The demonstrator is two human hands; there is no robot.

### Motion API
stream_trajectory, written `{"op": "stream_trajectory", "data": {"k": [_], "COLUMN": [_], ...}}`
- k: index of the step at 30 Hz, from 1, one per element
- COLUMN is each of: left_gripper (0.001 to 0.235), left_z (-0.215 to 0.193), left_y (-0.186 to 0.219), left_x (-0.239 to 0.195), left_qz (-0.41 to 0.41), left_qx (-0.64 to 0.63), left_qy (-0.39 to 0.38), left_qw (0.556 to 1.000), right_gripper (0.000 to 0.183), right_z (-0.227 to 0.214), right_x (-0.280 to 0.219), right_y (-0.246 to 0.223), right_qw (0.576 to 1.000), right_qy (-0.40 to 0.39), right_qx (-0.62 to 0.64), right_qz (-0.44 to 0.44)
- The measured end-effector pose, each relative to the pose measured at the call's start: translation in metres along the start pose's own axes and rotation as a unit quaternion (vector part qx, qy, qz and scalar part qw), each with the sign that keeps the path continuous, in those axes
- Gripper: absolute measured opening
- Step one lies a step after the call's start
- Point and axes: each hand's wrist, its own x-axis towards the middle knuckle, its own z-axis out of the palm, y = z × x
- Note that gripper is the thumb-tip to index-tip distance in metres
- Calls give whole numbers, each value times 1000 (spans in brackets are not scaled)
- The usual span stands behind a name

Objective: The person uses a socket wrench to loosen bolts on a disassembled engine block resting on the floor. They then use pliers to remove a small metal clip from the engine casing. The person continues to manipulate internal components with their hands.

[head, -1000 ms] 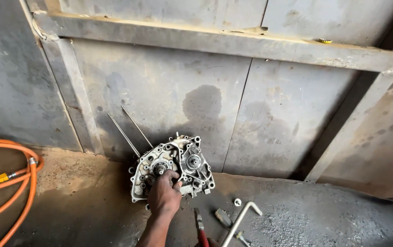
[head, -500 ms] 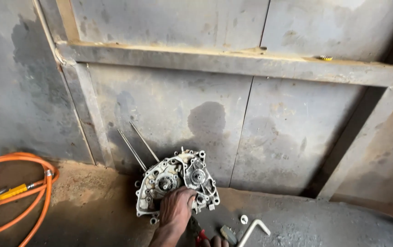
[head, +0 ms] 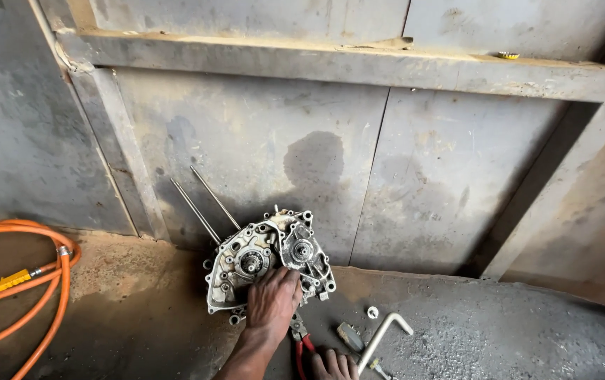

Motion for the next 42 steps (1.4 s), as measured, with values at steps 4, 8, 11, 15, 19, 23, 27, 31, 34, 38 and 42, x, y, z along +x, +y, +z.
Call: {"op": "stream_trajectory", "data": {"k": [4, 8, 11, 15, 19, 23, 27, 31, 34, 38, 42], "left_gripper": [11, 15, 33, 25, 14, 21, 32, 38, 63, 70, 75], "left_z": [-2, -20, -34, -27, -24, -25, -24, -8, -8, -5, -7], "left_y": [8, 16, 15, 10, 10, 9, 5, -2, -5, -8, -6], "left_x": [-2, -2, -5, -6, -6, -5, -6, -3, 2, 6, 6], "left_qz": [-52, -125, -130, -108, -83, -85, -71, -65, -36, -11, 4], "left_qx": [-13, -113, -133, -122, -92, -90, -100, -67, -35, -17, 7], "left_qy": [25, 7, -6, -25, -38, -56, -53, -55, -81, -98, -128], "left_qw": [998, 986, 983, 986, 992, 991, 991, 994, 995, 995, 992], "right_gripper": [30, 13, 12, 7, 13, 11, 14, 12, 14, 16, 15], "right_z": [8, 17, 13, 17, 14, 14, 5, 3, 9, 8, 0], "right_x": [46, 1, 1, -11, -8, -9, 8, 11, -8, 0, 27], "right_y": [-12, 19, 16, 18, 21, 24, 13, 12, 24, 18, 0], "right_qw": [1000, 991, 987, 986, 981, 983, 978, 978, 973, 975, 989], "right_qy": [-12, -118, -147, -166, -187, -173, -203, -202, -220, -214, -144], "right_qx": [-21, -7, 5, 2, -10, -14, -5, -6, -14, -7, -20], "right_qz": [-20, -56, -60, -25, -43, -61, -47, -49, -65, -60, -38]}}
